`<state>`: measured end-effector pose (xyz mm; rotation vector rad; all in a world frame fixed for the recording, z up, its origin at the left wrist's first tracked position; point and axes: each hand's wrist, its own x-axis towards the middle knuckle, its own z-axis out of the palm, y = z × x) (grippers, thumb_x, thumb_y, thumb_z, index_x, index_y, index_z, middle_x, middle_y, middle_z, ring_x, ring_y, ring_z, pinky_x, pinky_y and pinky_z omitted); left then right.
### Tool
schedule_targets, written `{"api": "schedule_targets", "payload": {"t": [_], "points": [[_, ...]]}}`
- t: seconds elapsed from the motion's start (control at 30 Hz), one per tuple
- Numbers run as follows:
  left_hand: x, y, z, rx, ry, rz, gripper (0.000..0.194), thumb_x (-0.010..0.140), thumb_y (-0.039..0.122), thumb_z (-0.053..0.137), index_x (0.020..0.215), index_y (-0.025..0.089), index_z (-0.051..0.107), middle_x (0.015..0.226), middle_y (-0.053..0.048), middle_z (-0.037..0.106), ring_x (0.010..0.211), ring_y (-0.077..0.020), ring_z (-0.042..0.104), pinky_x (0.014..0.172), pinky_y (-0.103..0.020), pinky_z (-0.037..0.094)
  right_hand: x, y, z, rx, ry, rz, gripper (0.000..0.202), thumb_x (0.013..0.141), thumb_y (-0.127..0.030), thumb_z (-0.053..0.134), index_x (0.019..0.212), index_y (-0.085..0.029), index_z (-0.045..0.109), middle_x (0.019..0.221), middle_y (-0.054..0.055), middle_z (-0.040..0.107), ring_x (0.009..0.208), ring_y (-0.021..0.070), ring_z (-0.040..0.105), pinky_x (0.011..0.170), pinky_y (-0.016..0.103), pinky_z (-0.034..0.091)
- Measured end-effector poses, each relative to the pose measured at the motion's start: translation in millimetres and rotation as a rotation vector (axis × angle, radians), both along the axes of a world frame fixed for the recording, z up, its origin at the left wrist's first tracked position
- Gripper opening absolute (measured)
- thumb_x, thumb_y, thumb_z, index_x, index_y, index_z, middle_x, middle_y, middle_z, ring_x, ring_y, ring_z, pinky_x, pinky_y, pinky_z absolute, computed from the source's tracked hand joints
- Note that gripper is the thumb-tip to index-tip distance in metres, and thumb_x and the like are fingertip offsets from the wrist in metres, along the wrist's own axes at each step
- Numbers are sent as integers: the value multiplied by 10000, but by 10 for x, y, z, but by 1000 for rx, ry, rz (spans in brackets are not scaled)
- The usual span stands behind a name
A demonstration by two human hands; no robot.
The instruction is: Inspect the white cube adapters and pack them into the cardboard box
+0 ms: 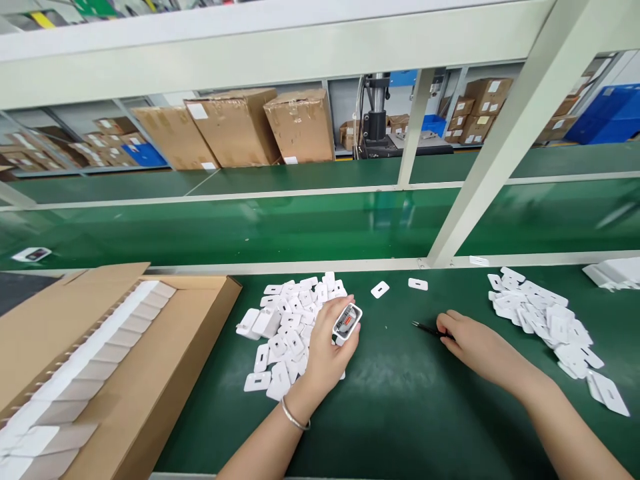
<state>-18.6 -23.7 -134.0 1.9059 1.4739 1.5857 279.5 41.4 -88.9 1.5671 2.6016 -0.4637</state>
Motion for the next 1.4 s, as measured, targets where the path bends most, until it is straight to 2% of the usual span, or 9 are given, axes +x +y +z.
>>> {"api": "schedule_targets", "payload": {"t": [0.13, 0.27, 0.37, 0.43, 0.57, 0.73, 0.93, 1.23, 1.4], "points": [[22, -9, -36, -64, -30, -94, 414, 967, 171, 600, 1365, 278, 559, 1280, -95, 660, 1210, -260, 639, 1036, -431, 523, -175, 100, -12, 74, 29, 16, 122, 979, -212, 491, 901, -223, 585, 979, 66, 656, 788, 231, 693, 630, 335, 502], [49, -17, -110, -141, -168, -140, 419, 949, 203, 648, 1343, 271, 522, 1280, -98, 676, 1192, -260, 662, 1008, -419, 530, -483, 357, -132, 242, 182, 115, 299, 991, -171, 449, 1227, -213, 628, 1282, 129, 645, 1138, 307, 668, 936, 448, 549], [55, 12, -153, -223, -330, -140, 299, 968, 269, 654, 1242, 252, 537, 1253, -99, 684, 1129, -244, 690, 930, -375, 551, -703, 619, -255, 191, 270, 233, 393, 976, -161, 493, 1345, -234, 606, 1473, 120, 565, 1306, 323, 587, 1071, 486, 494], [51, 52, -162, -283, -362, -127, 269, 987, 326, 640, 1232, 244, 566, 1246, -100, 675, 1114, -241, 681, 927, -369, 545, -815, 782, -324, 135, 324, 265, 398, 952, -168, 552, 1338, -231, 625, 1473, 121, 566, 1277, 313, 611, 1049, 457, 509], [41, 136, -155, -328, -428, -126, 335, 994, 451, 620, 1252, 242, 581, 1221, -88, 643, 1086, -238, 647, 927, -367, 534, -951, 959, -379, 117, 375, 256, 212, 915, -167, 609, 1096, -198, 715, 1176, 98, 683, 910, 236, 706, 841, 364, 555], [14, 156, -124, -451, -545, -136, 416, 982, 582, 567, 1211, 235, 563, 1083, -59, 642, 938, -219, 621, 828, -337, 534, -1061, 717, -221, 170, 477, 178, 117, 935, -233, 618, 1010, -186, 695, 944, 54, 662, 712, 173, 616, 701, 312, 513], [15, 92, -62, -368, -439, -172, 446, 1079, 584, 289, 1128, 234, 560, 1043, -59, 615, 959, -227, 587, 881, -370, 502, -1216, 112, 40, 165, 894, 224, 210, 974, -261, 607, 1157, -244, 708, 991, 51, 629, 784, 172, 603, 722, 318, 531], [21, 77, -8, -235, -353, -169, 390, 1102, 496, 294, 1121, 221, 570, 1091, -82, 604, 1064, -240, 576, 955, -389, 500, -1318, -98, -89, 354, 792, 327, 294, 1044, -279, 547, 1302, -267, 687, 1052, 90, 580, 880, 219, 597, 749, 370, 539], [22, 60, -36, -116, -310, -183, 345, 1101, 468, 326, 1136, 227, 570, 1120, -84, 585, 1093, -243, 583, 960, -402, 504, -1376, -178, -229, 145, 1007, 205, 398, 1030, -389, 570, 1420, -306, 562, 1118, 74, 547, 938, 212, 594, 830, 375, 550]]}}
